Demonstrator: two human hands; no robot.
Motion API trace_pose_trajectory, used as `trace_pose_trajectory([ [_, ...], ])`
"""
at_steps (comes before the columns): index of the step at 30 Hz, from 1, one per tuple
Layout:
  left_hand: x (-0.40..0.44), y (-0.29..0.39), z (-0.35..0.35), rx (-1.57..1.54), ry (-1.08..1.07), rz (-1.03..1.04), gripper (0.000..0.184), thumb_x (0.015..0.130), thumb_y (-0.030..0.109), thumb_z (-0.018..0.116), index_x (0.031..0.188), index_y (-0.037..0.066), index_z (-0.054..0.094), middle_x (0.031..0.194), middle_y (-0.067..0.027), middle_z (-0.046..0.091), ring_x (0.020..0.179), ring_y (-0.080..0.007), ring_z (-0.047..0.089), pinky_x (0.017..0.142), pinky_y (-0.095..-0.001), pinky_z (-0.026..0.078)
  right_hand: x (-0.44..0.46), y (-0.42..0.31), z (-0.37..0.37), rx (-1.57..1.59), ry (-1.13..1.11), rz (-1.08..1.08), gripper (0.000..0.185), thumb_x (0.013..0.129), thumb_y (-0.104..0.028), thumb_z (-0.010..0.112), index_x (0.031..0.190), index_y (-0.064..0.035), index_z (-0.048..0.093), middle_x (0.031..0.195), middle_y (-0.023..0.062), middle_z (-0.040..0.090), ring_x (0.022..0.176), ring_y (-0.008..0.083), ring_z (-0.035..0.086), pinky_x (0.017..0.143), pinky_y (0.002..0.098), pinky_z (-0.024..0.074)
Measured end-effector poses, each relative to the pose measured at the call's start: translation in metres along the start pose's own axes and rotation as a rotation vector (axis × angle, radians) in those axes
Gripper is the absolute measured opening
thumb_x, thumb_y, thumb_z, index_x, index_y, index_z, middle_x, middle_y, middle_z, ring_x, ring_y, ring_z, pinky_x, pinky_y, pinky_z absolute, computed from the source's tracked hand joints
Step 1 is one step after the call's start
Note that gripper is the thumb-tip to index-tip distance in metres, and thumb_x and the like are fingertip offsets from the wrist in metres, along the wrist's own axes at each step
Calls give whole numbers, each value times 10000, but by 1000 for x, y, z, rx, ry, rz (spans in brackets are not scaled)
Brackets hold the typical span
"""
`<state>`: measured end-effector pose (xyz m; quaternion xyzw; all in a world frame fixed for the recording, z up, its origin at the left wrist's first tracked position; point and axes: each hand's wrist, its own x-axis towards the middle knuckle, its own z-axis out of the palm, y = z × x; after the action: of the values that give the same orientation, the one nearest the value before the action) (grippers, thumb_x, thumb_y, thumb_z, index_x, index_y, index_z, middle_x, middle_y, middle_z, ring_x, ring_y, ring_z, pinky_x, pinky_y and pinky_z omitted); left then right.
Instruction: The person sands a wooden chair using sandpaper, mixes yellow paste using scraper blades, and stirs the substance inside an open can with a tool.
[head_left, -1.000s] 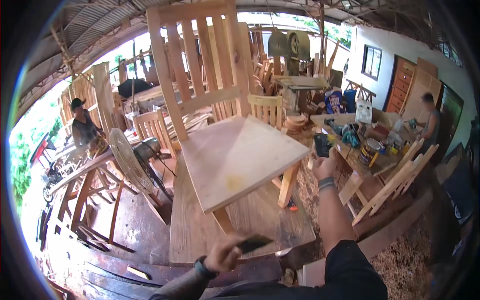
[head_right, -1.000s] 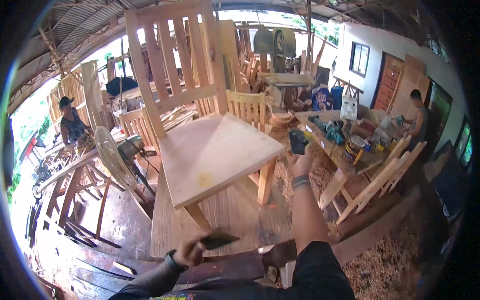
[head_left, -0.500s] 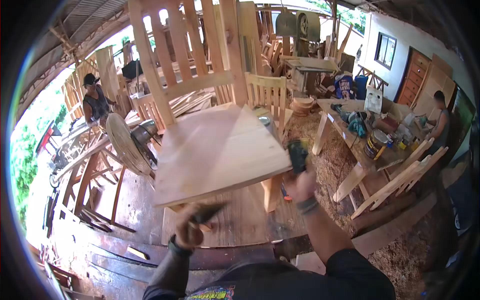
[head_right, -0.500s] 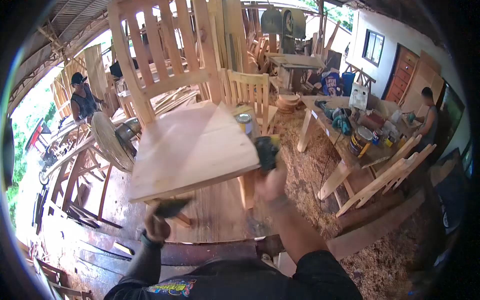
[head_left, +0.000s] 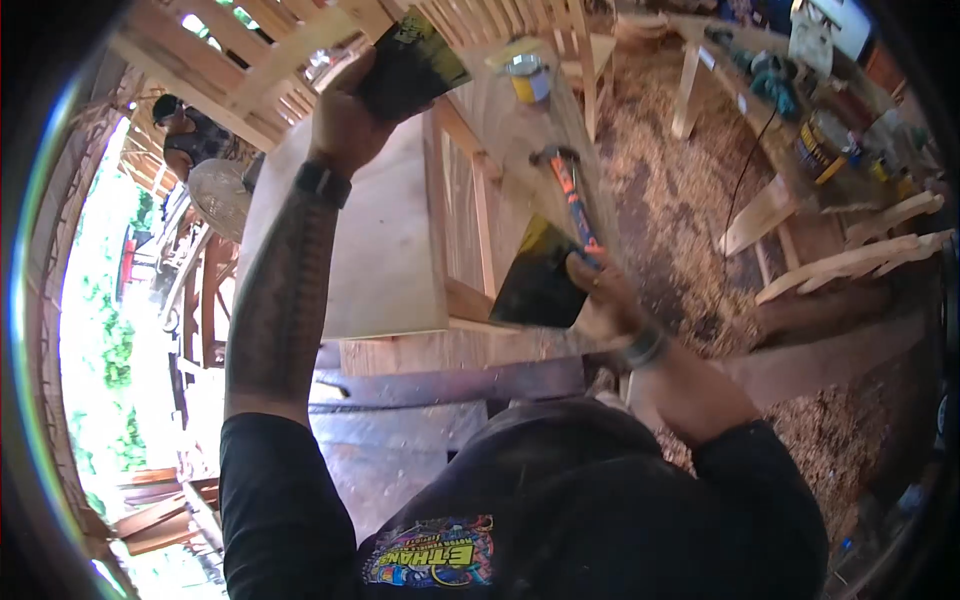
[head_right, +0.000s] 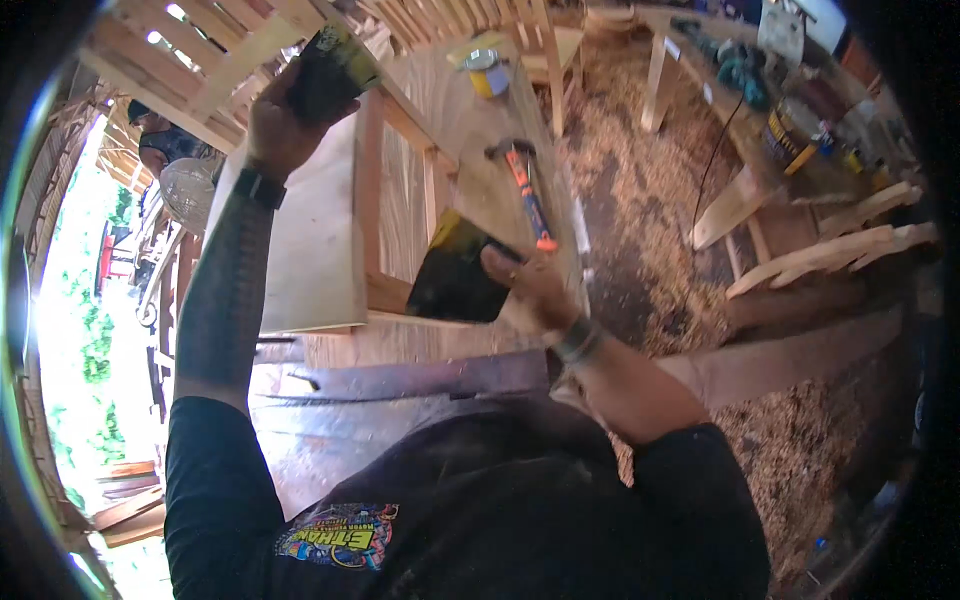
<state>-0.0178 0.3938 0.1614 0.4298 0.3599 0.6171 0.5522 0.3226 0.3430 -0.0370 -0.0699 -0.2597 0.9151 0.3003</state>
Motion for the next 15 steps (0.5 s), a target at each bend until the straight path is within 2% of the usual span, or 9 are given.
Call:
trace_pose_trajectory([
  [2, 14, -44, -66, 618, 116, 274, 460, 1095, 354, 444, 1441, 79, 571, 1413, -144, 639, 1275, -335, 629, 1098, -660, 462, -7, -9, -37, -230, 50, -46, 342, 1075, -216, 626, 1310, 30, 654, 1226, 50, 717, 1115, 127, 669, 992, 309, 543],
  [3, 10, -32, -85, 192, -55, 108, 419, 1087, 313, 484, 1406, 64, 594, 1402, -147, 645, 1293, -312, 618, 1104, -622, 469, -9, -20, -50, -353, 8, 34, 336, 1065, -178, 639, 1324, 35, 645, 1238, 63, 716, 1122, 141, 676, 985, 317, 551],
  [5, 4, -19, -90, 83, -117, 42, 373, 1077, 277, 529, 1353, 45, 626, 1361, -143, 665, 1258, -277, 629, 1074, -544, 498, -11, -9, -67, -236, 59, 15, 331, 1062, -168, 642, 1320, 39, 646, 1235, 62, 718, 1106, 142, 684, 975, 312, 555],
  [7, -5, -19, -66, 755, 14, 214, 365, 1072, 285, 540, 1316, 35, 645, 1299, -130, 692, 1155, -254, 672, 1001, -466, 543, -9, 7, -86, -202, 67, 66, 330, 1053, -167, 656, 1313, 35, 651, 1209, 65, 730, 1073, 136, 697, 951, 303, 562],
  [10, -9, -16, -41, 1785, 128, 483, 360, 1065, 299, 557, 1260, 20, 672, 1207, -111, 732, 1000, -219, 735, 892, -349, 609, -6, 16, -63, -755, -13, 77, 333, 1021, -148, 687, 1308, 18, 656, 1121, 92, 748, 1011, 159, 716, 912, 327, 570],
  [11, -6, -17, -39, 1757, 100, 497, 383, 1058, 313, 554, 1273, 14, 661, 1170, -101, 730, 957, -214, 728, 848, -348, 609, -2, 13, -45, -911, -98, 44, 340, 980, -93, 694, 1308, -10, 663, 1092, 141, 735, 986, 255, 729, 903, 373, 563],
  [12, -3, -17, -37, 1729, 73, 510, 408, 1051, 327, 552, 1285, 8, 650, 1133, -91, 728, 915, -209, 720, 804, -347, 608, 5, 18, -30, -1012, -179, -198, 365, 961, -68, 691, 1321, -22, 659, 1127, 157, 722, 1012, 300, 714, 912, 392, 556],
  [13, -5, -22, -11, 1707, 179, 411, 403, 1012, 299, 647, 1280, -2, 654, 1093, -68, 714, 936, -184, 686, 840, -337, 578, 10, 24, -16, -1106, -257, -446, 394, 941, -43, 689, 1333, -34, 655, 1162, 173, 709, 1037, 345, 700, 921, 411, 549],
  [15, -8, -23, -7, 1731, 253, 426, 451, 940, 280, 770, 1269, -7, 657, 1040, -44, 698, 948, -171, 661, 865, -338, 556, 12, 30, 7, -1093, -276, -454, 436, 925, -25, 690, 1358, -35, 640, 1233, 182, 688, 1104, 365, 673, 954, 427, 541],
])
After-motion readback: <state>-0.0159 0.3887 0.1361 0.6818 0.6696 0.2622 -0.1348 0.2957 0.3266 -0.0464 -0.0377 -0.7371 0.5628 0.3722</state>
